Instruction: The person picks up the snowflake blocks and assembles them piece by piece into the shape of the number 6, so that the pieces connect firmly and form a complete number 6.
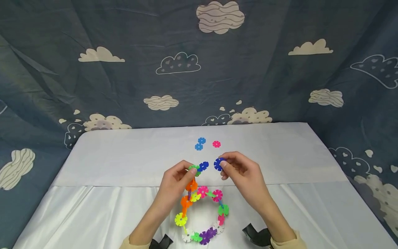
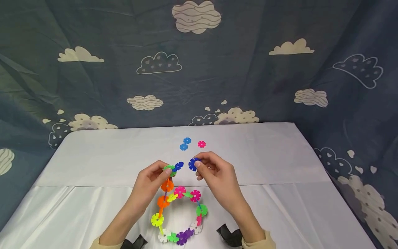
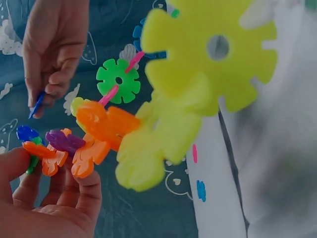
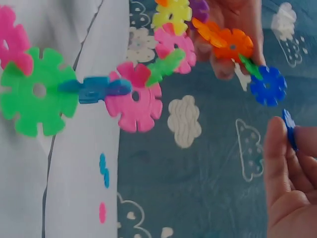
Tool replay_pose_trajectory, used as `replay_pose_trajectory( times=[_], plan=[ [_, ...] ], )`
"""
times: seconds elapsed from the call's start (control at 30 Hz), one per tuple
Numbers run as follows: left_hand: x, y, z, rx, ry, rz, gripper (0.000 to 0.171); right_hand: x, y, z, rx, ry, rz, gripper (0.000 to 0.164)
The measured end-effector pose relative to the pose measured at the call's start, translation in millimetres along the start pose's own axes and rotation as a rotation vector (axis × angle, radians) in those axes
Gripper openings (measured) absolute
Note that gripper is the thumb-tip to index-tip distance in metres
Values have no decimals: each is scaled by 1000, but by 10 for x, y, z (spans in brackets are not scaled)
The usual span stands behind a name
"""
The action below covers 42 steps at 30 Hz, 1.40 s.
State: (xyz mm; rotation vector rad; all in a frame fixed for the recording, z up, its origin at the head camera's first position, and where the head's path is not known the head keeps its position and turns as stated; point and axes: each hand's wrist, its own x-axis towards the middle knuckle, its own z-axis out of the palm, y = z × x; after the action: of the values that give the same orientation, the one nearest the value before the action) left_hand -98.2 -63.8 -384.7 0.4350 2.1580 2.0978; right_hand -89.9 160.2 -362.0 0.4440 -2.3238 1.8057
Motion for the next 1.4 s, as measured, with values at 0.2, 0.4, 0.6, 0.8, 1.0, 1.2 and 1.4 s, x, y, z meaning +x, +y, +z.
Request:
replay_pose_trajectory(
  times=[0.2,0.4,0.6,0.8,1.0,1.2,1.4],
  plan=[
    [-28,33,12,70,-58,47,13,-81,-65,99,-87,25,-95,20],
    [-31,14,29,98,-76,80,12,-101,-78,157,-130,34,-139,19],
    [-31,-37,59,32,-46,113,14,-102,-40,232,15,55,-152,19],
    [-10,-72,58,26,-30,111,15,-71,31,258,81,42,-79,19],
    [22,-74,22,22,-24,17,18,-17,120,245,82,-8,-5,24],
    [46,-74,-33,3,1,-56,17,33,210,169,53,-9,28,25],
    [70,-105,-61,-62,6,-77,13,92,352,49,38,7,48,21]
  ],
)
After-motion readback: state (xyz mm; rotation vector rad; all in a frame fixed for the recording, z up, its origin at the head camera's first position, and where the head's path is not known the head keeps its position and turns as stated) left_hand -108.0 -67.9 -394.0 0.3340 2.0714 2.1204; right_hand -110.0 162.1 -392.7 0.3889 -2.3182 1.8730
